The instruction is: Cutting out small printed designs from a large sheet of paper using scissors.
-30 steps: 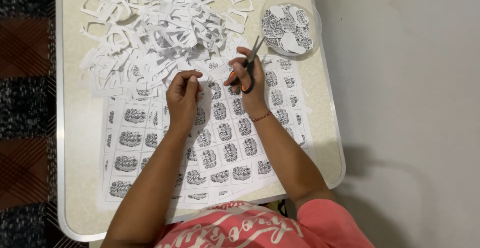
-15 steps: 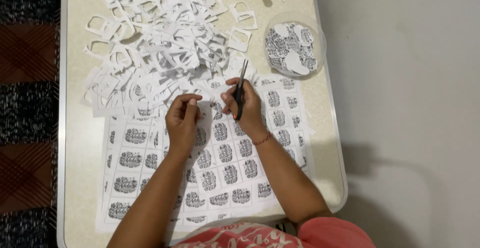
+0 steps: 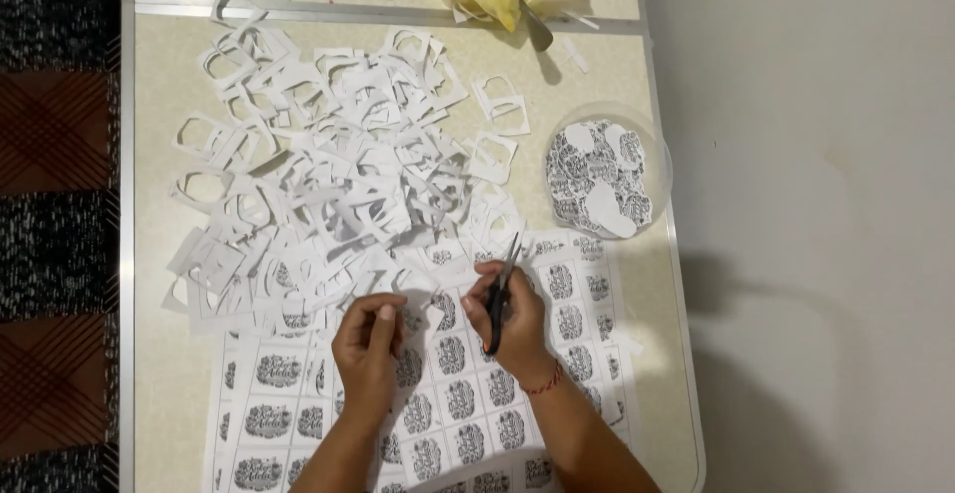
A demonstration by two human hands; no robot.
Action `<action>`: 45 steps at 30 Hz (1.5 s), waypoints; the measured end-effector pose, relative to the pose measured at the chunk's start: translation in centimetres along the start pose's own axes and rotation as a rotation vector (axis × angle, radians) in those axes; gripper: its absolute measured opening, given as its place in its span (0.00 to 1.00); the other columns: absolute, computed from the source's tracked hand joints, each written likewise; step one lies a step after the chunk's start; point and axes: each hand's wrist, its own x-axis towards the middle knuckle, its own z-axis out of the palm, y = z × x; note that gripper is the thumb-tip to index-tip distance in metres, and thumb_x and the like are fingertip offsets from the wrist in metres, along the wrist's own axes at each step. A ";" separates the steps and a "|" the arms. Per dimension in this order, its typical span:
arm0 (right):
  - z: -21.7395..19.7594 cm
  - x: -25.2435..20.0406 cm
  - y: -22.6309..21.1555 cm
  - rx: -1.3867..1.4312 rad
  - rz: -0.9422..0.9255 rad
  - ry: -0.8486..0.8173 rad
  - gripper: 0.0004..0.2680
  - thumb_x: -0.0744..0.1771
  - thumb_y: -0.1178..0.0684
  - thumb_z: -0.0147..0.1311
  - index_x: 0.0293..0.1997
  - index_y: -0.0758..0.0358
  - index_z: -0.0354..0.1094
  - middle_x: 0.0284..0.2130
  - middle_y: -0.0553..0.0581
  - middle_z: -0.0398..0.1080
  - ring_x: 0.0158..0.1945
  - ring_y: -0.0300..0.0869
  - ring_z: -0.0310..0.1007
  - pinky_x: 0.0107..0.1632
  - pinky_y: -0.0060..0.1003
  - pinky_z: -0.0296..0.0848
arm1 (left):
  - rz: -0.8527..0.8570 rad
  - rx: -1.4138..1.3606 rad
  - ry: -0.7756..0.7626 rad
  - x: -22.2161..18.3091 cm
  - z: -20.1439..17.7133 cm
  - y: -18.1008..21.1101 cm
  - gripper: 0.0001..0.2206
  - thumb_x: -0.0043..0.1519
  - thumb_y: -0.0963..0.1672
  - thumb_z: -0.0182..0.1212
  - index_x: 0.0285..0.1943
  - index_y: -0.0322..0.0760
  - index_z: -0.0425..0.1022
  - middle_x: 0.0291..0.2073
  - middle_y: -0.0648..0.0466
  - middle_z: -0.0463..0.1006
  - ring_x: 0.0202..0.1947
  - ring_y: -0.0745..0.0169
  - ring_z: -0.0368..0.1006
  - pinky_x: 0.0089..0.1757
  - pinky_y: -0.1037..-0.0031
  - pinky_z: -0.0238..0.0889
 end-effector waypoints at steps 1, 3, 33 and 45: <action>0.0 0.0 0.1 0.001 0.006 0.000 0.12 0.68 0.51 0.57 0.53 0.64 0.64 0.32 0.52 0.73 0.35 0.36 0.77 0.39 0.27 0.81 | -0.005 0.002 0.000 0.0 -0.1 -0.3 0.06 0.68 0.44 0.55 0.45 0.41 0.79 0.28 0.59 0.74 0.25 0.70 0.63 0.28 0.78 0.58; -0.1 -0.2 0.2 0.022 0.079 -0.010 0.11 0.67 0.53 0.58 0.52 0.65 0.64 0.34 0.52 0.72 0.36 0.36 0.77 0.40 0.28 0.82 | 0.013 -0.002 -0.001 0.0 -0.2 -1.1 0.06 0.68 0.42 0.55 0.44 0.39 0.79 0.29 0.57 0.76 0.24 0.70 0.65 0.25 0.79 0.58; 1.0 0.8 2.5 0.383 -0.034 0.290 0.10 0.69 0.57 0.57 0.52 0.66 0.62 0.36 0.55 0.65 0.26 0.35 0.75 0.31 0.26 0.78 | 0.856 0.879 0.041 0.9 -0.2 -1.5 0.15 0.47 0.41 0.61 0.44 0.44 0.76 0.39 0.54 0.71 0.48 0.46 0.63 0.49 0.53 0.51; 0.8 0.9 2.6 0.298 0.065 0.193 0.12 0.67 0.52 0.61 0.51 0.62 0.64 0.35 0.56 0.69 0.25 0.38 0.76 0.32 0.30 0.79 | 0.651 1.101 -0.120 0.2 0.3 -0.4 0.28 0.52 0.44 0.61 0.65 0.38 0.67 0.52 0.43 0.69 0.55 0.42 0.62 0.55 0.46 0.44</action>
